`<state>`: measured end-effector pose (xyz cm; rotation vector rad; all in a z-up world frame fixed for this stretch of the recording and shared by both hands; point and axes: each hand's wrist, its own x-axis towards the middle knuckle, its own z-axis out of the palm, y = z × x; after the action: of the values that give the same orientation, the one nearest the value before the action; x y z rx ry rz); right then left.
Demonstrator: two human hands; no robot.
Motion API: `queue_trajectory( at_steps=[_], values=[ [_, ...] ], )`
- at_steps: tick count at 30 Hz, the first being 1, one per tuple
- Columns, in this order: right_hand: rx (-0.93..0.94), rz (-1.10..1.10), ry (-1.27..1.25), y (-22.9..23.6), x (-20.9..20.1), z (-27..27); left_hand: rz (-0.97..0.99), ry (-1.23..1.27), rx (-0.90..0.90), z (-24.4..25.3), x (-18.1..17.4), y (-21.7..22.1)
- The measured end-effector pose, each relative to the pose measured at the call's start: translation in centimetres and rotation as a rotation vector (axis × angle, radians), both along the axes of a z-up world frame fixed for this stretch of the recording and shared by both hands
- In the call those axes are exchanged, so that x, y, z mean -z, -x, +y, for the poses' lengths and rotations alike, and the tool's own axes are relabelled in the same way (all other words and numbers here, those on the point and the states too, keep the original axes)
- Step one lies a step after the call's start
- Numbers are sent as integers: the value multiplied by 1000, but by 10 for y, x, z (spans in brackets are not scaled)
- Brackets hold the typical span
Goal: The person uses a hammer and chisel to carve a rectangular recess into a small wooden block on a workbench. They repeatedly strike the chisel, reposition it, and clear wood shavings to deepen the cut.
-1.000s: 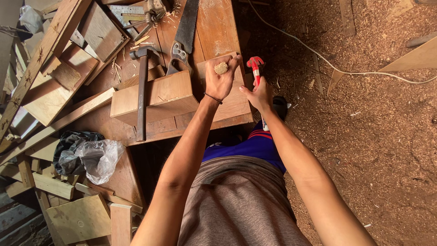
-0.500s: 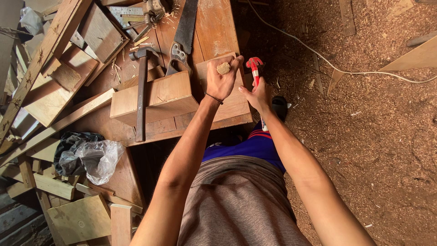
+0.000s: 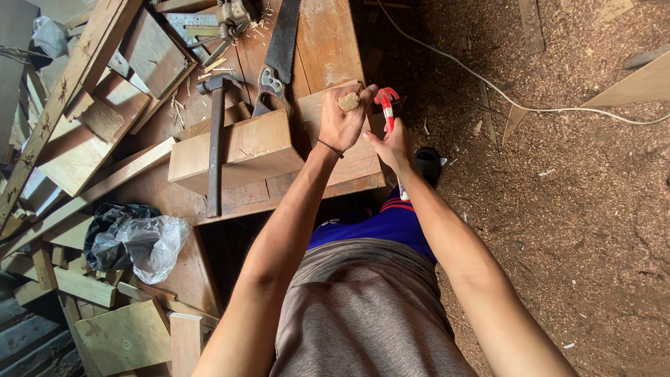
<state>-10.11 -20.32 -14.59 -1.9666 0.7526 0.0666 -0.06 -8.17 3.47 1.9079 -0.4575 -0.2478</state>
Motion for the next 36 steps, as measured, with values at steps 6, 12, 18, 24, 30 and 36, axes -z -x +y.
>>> queue_trajectory(
  at_steps=[6,12,18,24,30,36],
  values=[
    [-9,2,19,2,-1,0,71,61,-7,14,8,-5],
    [-8,62,-19,1,4,0,91,85,14,17,9,-6],
    [-13,67,-1,0,10,2,75,66,77,9,5,-6],
    [-4,125,19,-1,11,2,117,81,44,11,3,-9],
    [11,83,-17,0,7,3,105,106,58,12,1,-13],
    [3,-9,-86,5,17,0,133,61,104,13,4,-18]
  ],
)
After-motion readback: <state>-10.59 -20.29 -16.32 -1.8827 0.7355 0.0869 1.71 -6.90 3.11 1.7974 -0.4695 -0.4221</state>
